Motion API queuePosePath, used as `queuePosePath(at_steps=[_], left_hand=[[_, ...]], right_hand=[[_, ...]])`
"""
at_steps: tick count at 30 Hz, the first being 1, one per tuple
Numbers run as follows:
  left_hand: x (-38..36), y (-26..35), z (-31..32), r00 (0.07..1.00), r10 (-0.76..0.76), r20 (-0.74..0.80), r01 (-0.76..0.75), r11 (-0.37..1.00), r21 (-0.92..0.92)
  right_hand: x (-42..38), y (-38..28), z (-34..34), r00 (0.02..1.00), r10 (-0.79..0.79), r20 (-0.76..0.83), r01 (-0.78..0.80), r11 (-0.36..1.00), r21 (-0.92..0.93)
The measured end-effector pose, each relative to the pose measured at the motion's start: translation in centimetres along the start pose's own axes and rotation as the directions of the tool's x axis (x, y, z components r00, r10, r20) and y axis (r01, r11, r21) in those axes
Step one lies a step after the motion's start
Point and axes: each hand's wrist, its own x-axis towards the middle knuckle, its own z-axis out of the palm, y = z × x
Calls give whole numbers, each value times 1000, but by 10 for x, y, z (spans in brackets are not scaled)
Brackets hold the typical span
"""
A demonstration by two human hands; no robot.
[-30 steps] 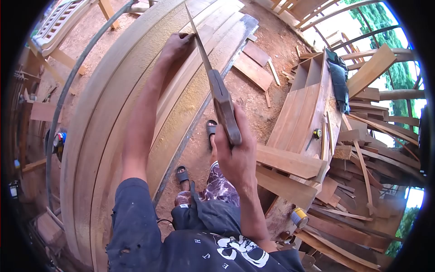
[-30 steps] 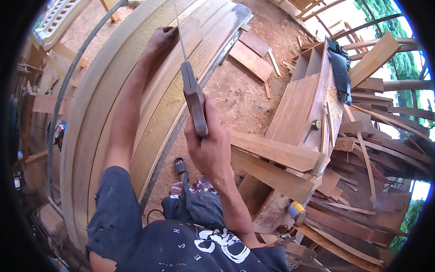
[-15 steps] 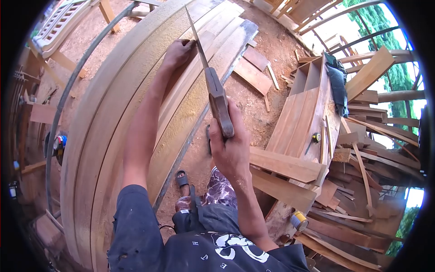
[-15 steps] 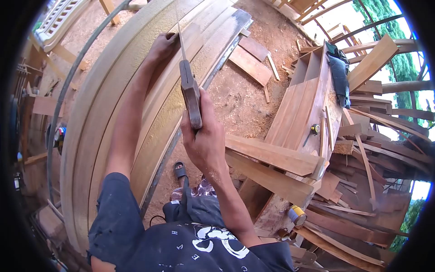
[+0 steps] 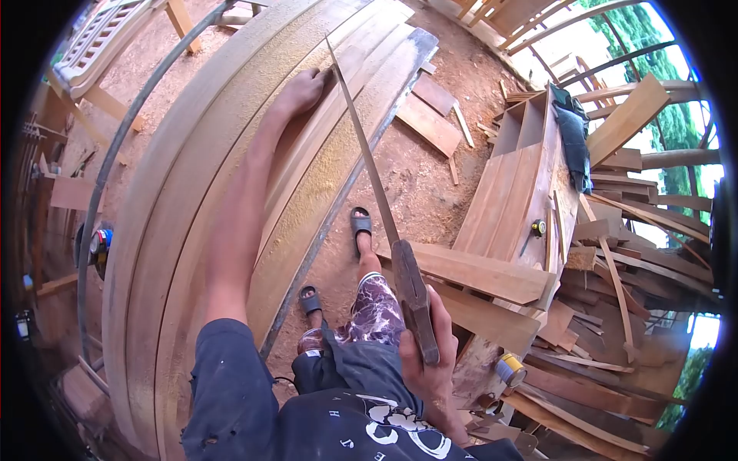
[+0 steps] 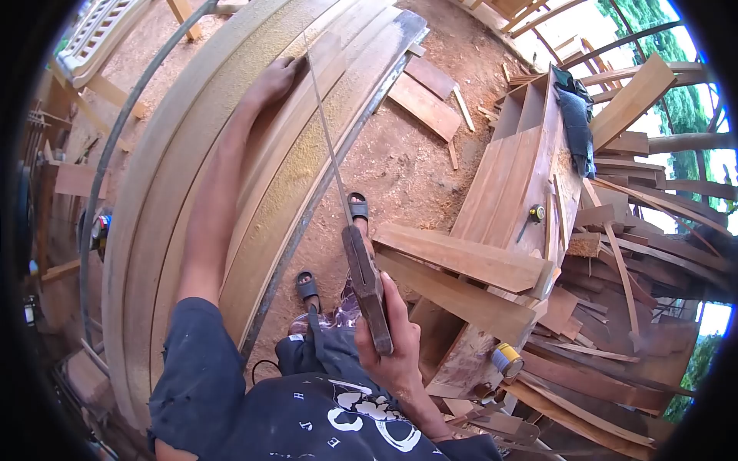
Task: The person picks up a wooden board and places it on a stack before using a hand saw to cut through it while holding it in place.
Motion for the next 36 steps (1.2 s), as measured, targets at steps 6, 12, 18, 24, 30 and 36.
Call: queuePosePath(at_steps=[6,12,18,24,30,36], left_hand=[[0,0,-1,998,-32,50,31,999,12],[-24,25,-19,986,-90,138,78,993,88],[-83,-2,-29,968,-62,243,84,993,-83],[-77,-12,-23,987,-2,162,-1,1000,18],[-87,2,-27,983,-48,178,41,998,40],[-80,-7,-28,953,-51,298,88,990,-113]], right_hand=[[125,13,58,998,-39,-49,44,993,108],[146,9,72,992,-66,-110,77,992,97],[133,9,61,992,-83,-97,94,988,119],[-7,-2,-1,998,60,20,-60,998,21],[82,25,48,998,-45,-45,48,997,67],[162,19,84,984,-124,-131,135,988,80]])
